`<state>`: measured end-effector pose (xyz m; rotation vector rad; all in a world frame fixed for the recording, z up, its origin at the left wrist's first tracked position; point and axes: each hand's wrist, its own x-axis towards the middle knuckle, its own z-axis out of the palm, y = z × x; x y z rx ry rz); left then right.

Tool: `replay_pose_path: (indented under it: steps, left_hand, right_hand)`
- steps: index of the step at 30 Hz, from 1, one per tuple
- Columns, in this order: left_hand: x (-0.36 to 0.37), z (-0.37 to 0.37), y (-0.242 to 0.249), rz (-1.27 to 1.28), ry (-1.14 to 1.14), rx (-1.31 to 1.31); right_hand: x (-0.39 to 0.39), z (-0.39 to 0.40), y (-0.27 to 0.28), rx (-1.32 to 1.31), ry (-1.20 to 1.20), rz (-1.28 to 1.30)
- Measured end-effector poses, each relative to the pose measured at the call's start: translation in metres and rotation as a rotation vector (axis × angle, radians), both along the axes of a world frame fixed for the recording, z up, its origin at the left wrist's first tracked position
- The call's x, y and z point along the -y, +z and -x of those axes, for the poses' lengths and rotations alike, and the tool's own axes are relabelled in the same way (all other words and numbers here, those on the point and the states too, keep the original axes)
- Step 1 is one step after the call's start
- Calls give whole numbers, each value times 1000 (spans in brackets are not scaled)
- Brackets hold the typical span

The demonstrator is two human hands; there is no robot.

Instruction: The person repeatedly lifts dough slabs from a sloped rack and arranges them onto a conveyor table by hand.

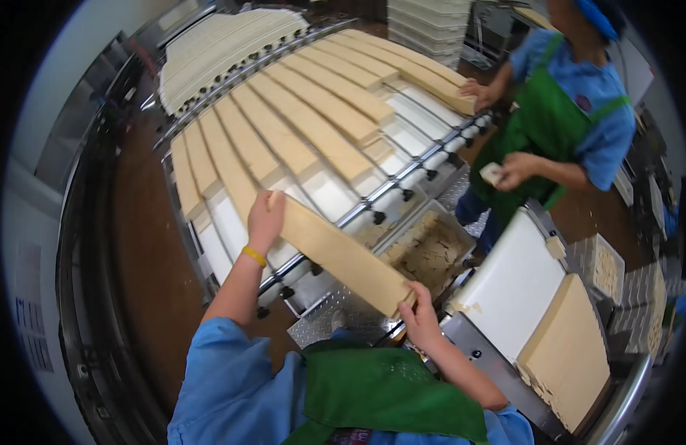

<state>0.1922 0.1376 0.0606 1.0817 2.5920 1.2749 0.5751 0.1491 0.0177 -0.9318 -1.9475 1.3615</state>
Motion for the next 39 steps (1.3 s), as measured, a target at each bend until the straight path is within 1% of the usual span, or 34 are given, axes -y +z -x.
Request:
replay_pose_path:
  steps: [1, 2, 3, 5, 6, 7, 8, 9, 10, 12, 13, 14, 15, 16, 17, 18, 22, 25, 26, 27, 29, 30, 31, 33, 35, 36, 39]
  left_hand:
    - [23, 32, -7, 11, 40, 26]
    - [46, 66, -21, 20, 79, 51]
    - [66, 98, -37, 25, 111, 77]
    - [94, 139, -62, -2, 113, 171]
    - [106, 157, -75, -16, 110, 221]
    - [110, 166, -76, 23, 76, 160]
    - [110, 173, -80, 63, 41, 99]
    - [108, 179, -84, 103, 1, 39]
    - [105, 184, -82, 163, -13, 32]
    - [100, 200, -86, 190, -90, -12]
    - [98, 209, -86, 202, -127, -36]
    - [97, 215, -82, 200, -150, -126]
    - [100, 217, -79, 117, -116, -241]
    - [102, 213, -69, 36, -82, -358]
    - [103, 209, -60, -47, -48, -477]
    - [105, 203, -58, -56, -26, -382]
    - [121, 180, -53, -171, -266, -193]
    - [128, 151, -44, -178, -300, -76]
    - [129, 144, -46, -176, -301, -53]
    - [129, 138, -49, -191, -311, -5]
    - [127, 120, -56, -203, -346, 107]
    - [125, 110, -57, -206, -365, 175]
    - [120, 99, -56, -209, -379, 237]
    - [106, 76, -57, -204, -430, 311]
    - [88, 54, -64, -195, -481, 363]
    - [74, 35, -61, -256, -505, 372]
    - [35, -15, -53, -160, -652, 384]
  right_hand:
    - [13, 20, -2, -19, 51, 53]
    - [26, 39, 0, 3, 120, 23]
    - [43, 59, -15, -6, 172, 104]
    - [69, 88, -3, 185, 399, 137]
    - [82, 103, -10, 170, 472, 190]
    - [91, 119, -13, 156, 543, 246]
    - [97, 130, -14, 132, 615, 186]
    - [102, 141, -15, 130, 636, 174]
    - [106, 153, -12, 129, 655, 163]
    - [109, 174, -14, 146, 706, 183]
    - [109, 185, -13, 150, 679, 190]
    - [108, 197, -13, 153, 653, 197]
    - [107, 210, -11, 155, 629, 207]
    - [102, 228, 0, 123, 585, 283]
    - [99, 247, -25, 9, 581, 122]
    - [98, 264, -21, 69, 595, 179]
    - [96, 312, -10, 201, 589, 350]
    - [86, 293, -13, 189, 609, 375]
    - [83, 280, -19, 60, 581, 340]
    - [75, 259, -22, 91, 558, 523]
    - [55, 211, 1, 126, 480, 905]
    - [44, 184, -3, 154, 414, 902]
    - [35, 154, -13, 129, 378, 908]
    - [35, 101, -37, 25, 19, 827]
    - [42, 47, -60, -45, -188, 791]
    - [47, 23, -68, -78, -290, 770]
    - [67, -40, -77, -190, -504, 758]
